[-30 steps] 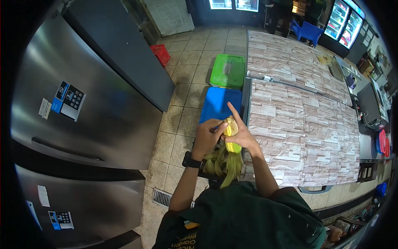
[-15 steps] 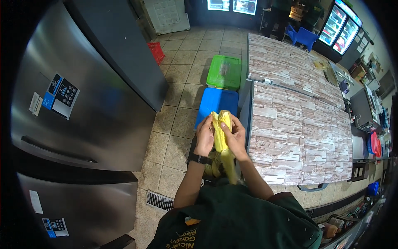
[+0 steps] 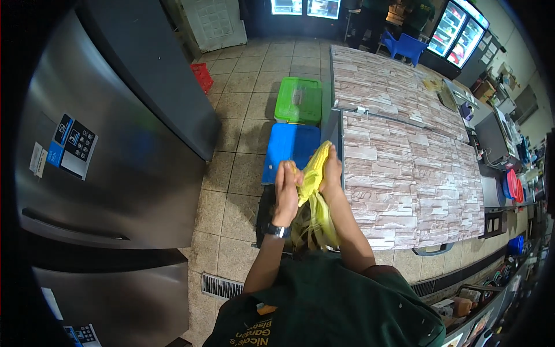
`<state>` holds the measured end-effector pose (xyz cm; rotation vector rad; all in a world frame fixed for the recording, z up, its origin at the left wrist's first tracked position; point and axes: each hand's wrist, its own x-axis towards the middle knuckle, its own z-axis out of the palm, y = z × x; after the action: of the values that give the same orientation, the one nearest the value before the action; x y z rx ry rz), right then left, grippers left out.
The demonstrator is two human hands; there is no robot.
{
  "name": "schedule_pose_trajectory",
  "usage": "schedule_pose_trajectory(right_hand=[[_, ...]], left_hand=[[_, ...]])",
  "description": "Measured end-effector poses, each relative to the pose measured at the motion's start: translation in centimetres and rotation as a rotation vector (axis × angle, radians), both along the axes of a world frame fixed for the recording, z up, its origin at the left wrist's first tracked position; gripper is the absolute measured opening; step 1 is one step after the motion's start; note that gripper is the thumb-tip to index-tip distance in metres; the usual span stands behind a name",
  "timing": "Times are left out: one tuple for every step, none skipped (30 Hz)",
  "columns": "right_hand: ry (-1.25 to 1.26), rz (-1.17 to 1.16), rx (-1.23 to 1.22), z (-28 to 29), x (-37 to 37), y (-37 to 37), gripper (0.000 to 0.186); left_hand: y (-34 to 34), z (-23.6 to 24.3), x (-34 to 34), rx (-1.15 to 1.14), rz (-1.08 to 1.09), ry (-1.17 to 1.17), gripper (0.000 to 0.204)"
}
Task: Peeling the husks off ears of corn in a commercial kitchen prep area.
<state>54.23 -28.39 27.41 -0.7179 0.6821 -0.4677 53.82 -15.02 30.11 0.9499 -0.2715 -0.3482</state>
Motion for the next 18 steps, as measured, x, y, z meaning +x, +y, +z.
schedule_pose_trajectory(right_hand=[[0.010,-0.062,-0.036,-0.1,0.4,-1.0,0.042],[0.026,-0.123,-0.070,-0.2,0.5,-1.7,0.043],[0.102,-0.170,-0.021,0.0,0.4,-3.2,0.046],[-0.009,-0.240,0.108,-1.4,0.4,-6.0,0.048],[0.016,-0.215,0.036,-0.5,0.6,-5.4,0.047],[0.038,-0.192,-0.036,0.4,0.7,-4.9,0.046],[0.032,-0.204,-0.047,1.1,0.4,-5.5,0.046],[-0.050,-0.192,-0.128,1.5,0.1,-5.2,0.044],[-0.132,-0.179,-0.210,1.9,-0.3,-4.9,0.043],[-0.131,-0.180,-0.208,2.8,-0.9,-4.1,0.043],[-0.065,-0.147,-0.426,4.1,-1.4,-3.5,0.039],[0.003,-0.114,-0.642,4.6,-1.8,-3.1,0.037],[0.007,-0.031,-0.764,4.6,-2.5,-3.0,0.041],[-0.016,0.021,-0.776,4.8,-3.1,-2.4,0.055],[-0.068,0.069,-0.787,5.1,-3.7,-1.8,0.062],[-0.119,0.109,-0.801,5.5,-4.3,-1.6,0.069],[-0.121,0.110,-0.799,5.4,-4.6,-1.6,0.069],[-0.117,0.124,-0.910,5.3,-4.9,-1.6,0.072]], left_hand=[[0.1,0.5,-0.9,0.036,0.008,0.018,0.025],[0.5,0.8,-1.8,0.037,0.000,0.020,0.025],[0.8,1.0,-2.7,0.069,-0.002,-0.098,0.025],[1.1,1.3,-3.9,0.095,-0.011,-0.220,0.025],[0.9,0.9,-5.1,0.229,-0.023,-0.346,0.024],[1.4,-0.2,-6.2,0.305,-0.031,-0.206,0.027],[1.3,-0.3,-5.9,0.145,-0.045,-0.151,0.027],[2.4,-0.4,-5.4,-0.002,-0.051,-0.089,0.027],[3.0,-0.6,-4.7,0.038,-0.106,-0.094,0.030],[3.6,-0.3,-4.6,0.040,-0.106,-0.094,0.030],[3.8,0.1,-4.3,0.203,-0.238,-0.135,0.030],[4.0,0.4,-3.9,0.366,-0.369,-0.176,0.030],[3.9,0.4,-3.5,0.480,-0.355,-0.247,0.025],[3.5,0.9,-3.3,0.482,-0.351,-0.247,0.025],[2.9,1.5,-2.8,0.497,-0.236,-0.301,0.023],[2.2,2.2,-2.3,0.508,-0.125,-0.358,0.025],[1.6,2.5,-1.5,0.471,-0.103,-0.417,0.035],[1.1,2.9,-0.9,0.473,-0.101,-0.417,0.035]])
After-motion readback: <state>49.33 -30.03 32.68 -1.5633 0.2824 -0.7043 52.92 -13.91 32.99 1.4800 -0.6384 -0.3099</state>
